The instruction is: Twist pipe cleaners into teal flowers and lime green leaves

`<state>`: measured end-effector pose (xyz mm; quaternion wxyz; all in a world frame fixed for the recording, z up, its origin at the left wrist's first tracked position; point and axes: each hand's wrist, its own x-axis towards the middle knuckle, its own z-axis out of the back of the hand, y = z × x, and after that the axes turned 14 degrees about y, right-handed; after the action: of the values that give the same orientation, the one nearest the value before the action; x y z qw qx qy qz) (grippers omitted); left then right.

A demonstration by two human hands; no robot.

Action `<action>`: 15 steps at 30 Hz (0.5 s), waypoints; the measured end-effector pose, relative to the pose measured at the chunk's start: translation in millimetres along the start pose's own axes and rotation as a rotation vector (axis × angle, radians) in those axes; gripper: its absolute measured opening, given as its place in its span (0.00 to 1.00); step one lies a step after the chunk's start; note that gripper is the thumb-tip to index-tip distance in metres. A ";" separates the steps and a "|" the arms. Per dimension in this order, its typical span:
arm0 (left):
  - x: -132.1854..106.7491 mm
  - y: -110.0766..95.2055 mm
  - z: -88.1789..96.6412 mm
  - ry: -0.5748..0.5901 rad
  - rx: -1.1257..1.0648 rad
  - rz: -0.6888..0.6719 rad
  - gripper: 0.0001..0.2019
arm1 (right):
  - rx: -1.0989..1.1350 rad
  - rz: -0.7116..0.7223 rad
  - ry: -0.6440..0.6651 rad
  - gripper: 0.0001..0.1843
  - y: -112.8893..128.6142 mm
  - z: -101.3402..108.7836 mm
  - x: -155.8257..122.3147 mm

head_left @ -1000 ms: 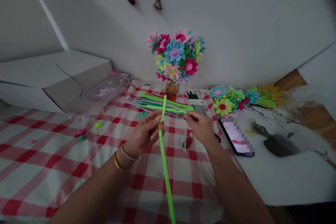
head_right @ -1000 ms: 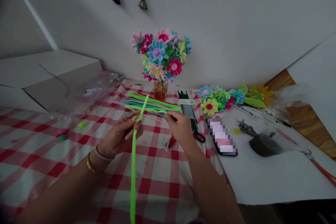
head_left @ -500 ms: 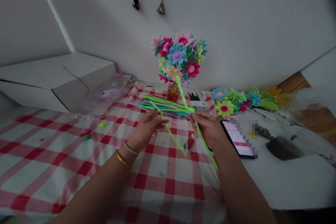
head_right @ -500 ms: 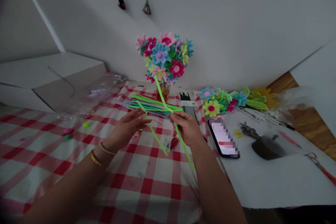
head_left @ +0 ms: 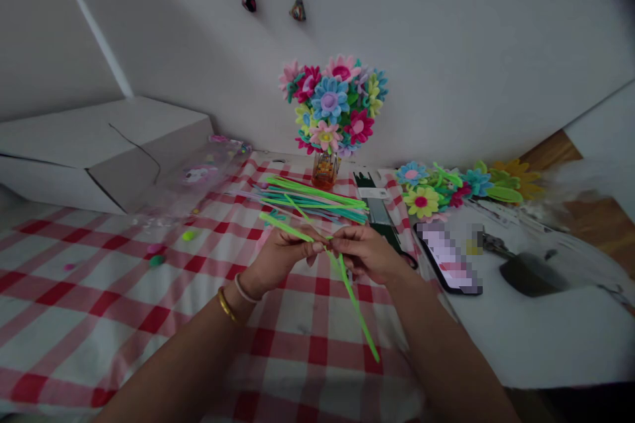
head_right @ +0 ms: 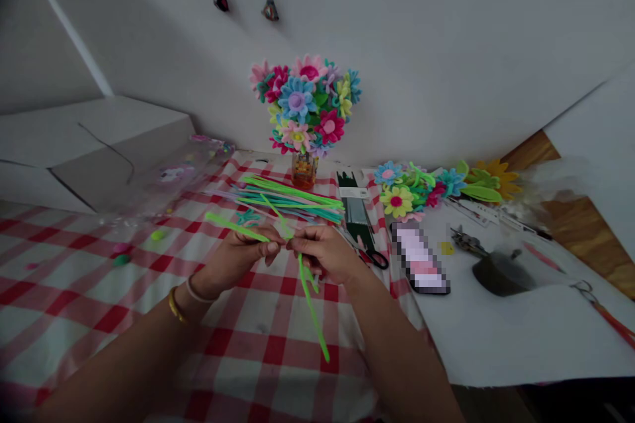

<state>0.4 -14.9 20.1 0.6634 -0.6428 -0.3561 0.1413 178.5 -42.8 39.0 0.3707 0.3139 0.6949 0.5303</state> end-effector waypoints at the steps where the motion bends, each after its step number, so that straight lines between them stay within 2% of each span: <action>1: -0.2 -1.2 -0.2 0.027 0.015 0.010 0.04 | 0.022 0.016 -0.020 0.12 0.6 0.5 0.1; 6: -1.8 -7.4 -1.9 0.203 0.015 0.030 0.05 | 0.072 0.127 -0.149 0.12 2.8 2.1 2.4; 9: -3.0 -6.6 -2.2 0.267 -0.061 0.107 0.07 | 0.055 0.165 -0.201 0.12 2.8 5.2 3.3; 11: -3.0 -4.3 -2.5 0.213 -0.177 0.160 0.07 | -0.002 0.169 -0.216 0.13 1.6 8.0 3.3; 13: -1.9 -1.6 -3.2 0.110 -0.279 0.198 0.08 | -0.078 0.161 -0.214 0.13 -0.6 10.1 3.0; 15: -0.1 0.9 -3.4 0.036 -0.306 0.249 0.10 | -0.158 0.148 -0.196 0.14 -3.2 10.7 2.9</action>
<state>2.8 -17.4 19.5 0.5416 -0.7777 -0.2790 0.1551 185.9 -35.7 33.7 0.4204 0.3845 0.5862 0.5760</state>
